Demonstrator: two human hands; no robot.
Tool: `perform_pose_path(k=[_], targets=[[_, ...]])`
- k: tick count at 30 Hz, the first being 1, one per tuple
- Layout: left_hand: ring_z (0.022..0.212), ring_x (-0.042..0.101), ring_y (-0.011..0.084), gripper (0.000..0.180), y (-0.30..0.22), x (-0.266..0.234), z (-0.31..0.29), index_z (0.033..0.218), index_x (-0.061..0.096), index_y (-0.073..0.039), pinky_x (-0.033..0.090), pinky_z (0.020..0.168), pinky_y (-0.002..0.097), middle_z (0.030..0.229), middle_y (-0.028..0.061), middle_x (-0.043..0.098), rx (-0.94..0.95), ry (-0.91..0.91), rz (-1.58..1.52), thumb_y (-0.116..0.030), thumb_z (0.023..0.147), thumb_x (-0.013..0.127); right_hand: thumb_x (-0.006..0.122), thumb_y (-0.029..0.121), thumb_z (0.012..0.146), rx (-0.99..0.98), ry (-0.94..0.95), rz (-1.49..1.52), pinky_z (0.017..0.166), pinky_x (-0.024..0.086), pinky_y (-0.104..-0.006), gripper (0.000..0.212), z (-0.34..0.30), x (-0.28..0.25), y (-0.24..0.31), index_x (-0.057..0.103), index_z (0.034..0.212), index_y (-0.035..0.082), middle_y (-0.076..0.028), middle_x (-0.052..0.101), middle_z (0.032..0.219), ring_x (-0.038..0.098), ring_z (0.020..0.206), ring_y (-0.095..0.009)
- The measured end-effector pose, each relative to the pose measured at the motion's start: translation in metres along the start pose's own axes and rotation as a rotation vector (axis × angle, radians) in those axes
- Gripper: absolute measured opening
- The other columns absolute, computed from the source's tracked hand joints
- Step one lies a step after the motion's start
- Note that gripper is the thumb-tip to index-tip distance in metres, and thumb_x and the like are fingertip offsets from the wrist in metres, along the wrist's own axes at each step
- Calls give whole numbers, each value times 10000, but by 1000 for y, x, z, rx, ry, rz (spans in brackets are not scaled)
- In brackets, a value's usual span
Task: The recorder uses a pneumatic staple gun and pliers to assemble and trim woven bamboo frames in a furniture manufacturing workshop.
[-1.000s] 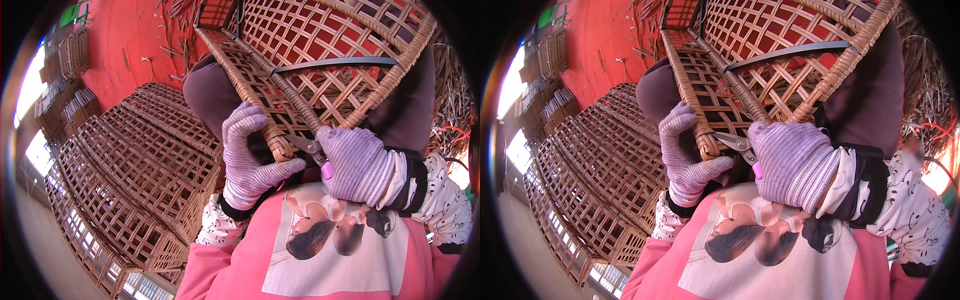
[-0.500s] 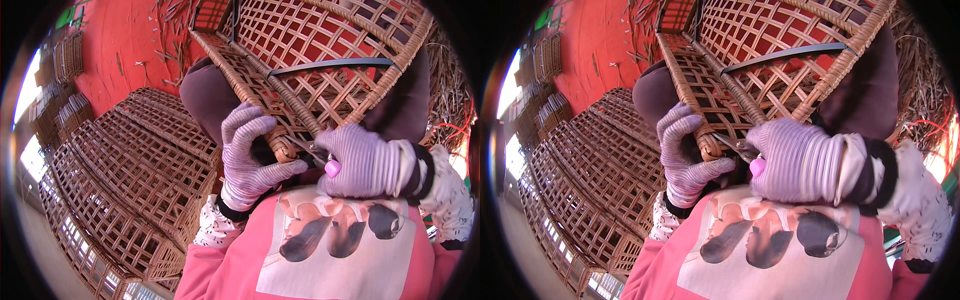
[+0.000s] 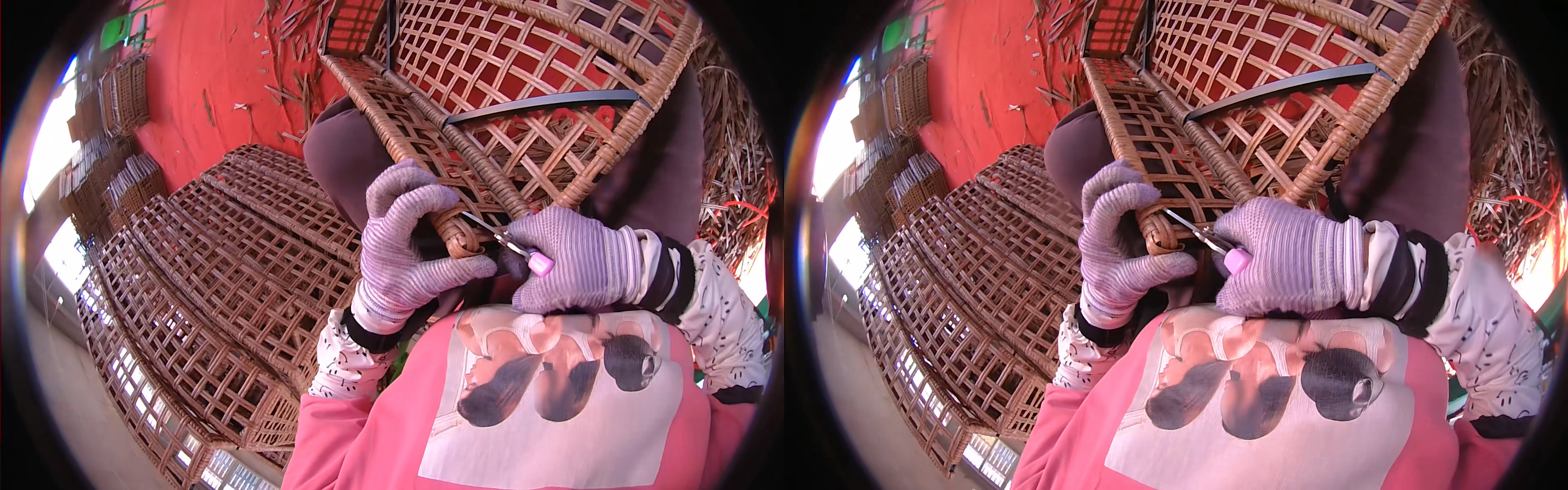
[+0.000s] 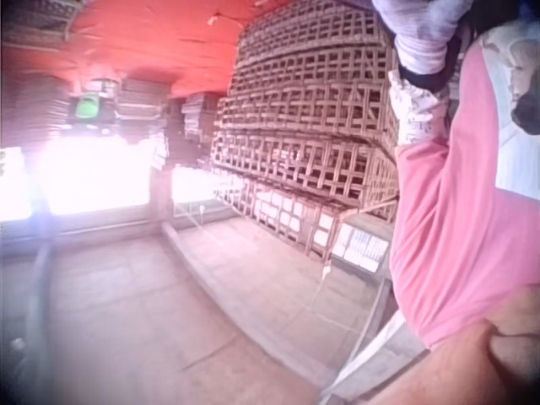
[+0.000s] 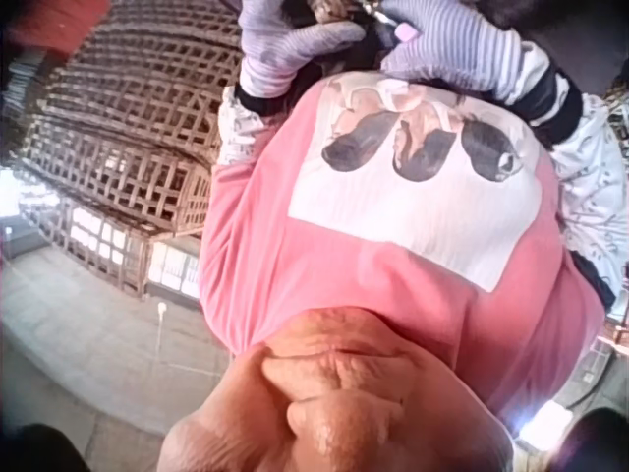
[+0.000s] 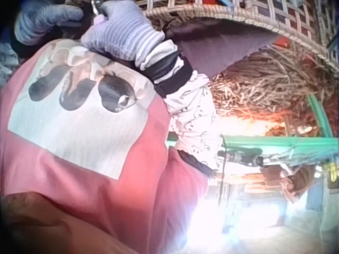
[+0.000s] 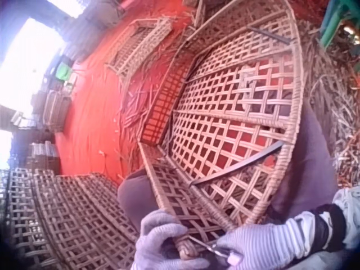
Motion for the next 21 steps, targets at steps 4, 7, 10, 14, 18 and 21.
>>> perform_pose_path(k=[4,7,10,14,18,21], targets=[[1050,439,259,572,2,-2,-1,956,591,-69,359,939,377,1061,92,463,-31,10,-23,-308,502,843,602,137,618,24,-210,-511,525,482,-402,213,-2,-13,11,536,790,29,-167,566,638,594,575,-322],[1052,439,262,457,-6,8,11,969,595,-78,365,932,380,1071,99,472,164,-1,103,-256,598,794,630,145,590,-405,-326,-474,519,482,-382,239,-15,-27,89,538,793,59,-141,560,642,589,564,-299],[1053,446,279,409,9,16,-13,974,611,-72,372,919,392,1066,119,497,-56,-151,-152,-233,628,760,593,88,610,-450,-362,-466,531,467,-376,210,-5,-18,108,528,807,54,-141,545,656,572,596,-318],[1070,439,277,566,-4,3,7,965,604,-54,350,938,363,1084,115,477,-113,114,21,-294,505,831,580,65,626,-189,-671,-462,560,412,-383,260,-16,-63,39,491,864,12,-144,502,652,517,620,-360],[1031,477,286,454,-17,4,16,873,638,-104,258,976,405,938,60,550,-6,160,139,-353,530,802,592,91,626,10,-662,-525,618,388,-379,299,-59,-62,2,450,880,27,-126,492,722,478,655,-334],[1015,501,245,250,-29,10,17,755,621,-129,192,1015,419,863,15,566,100,149,162,-245,591,771,599,101,644,49,-728,-515,641,413,-347,406,-93,-59,-13,453,1010,2,-125,512,789,505,677,-289]])
Point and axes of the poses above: each hand's wrist, its own z-axis towards the middle knuckle, its own x-axis out of the palm, y = z × x, the point moved 5 cm from there along z, towards the middle knuckle
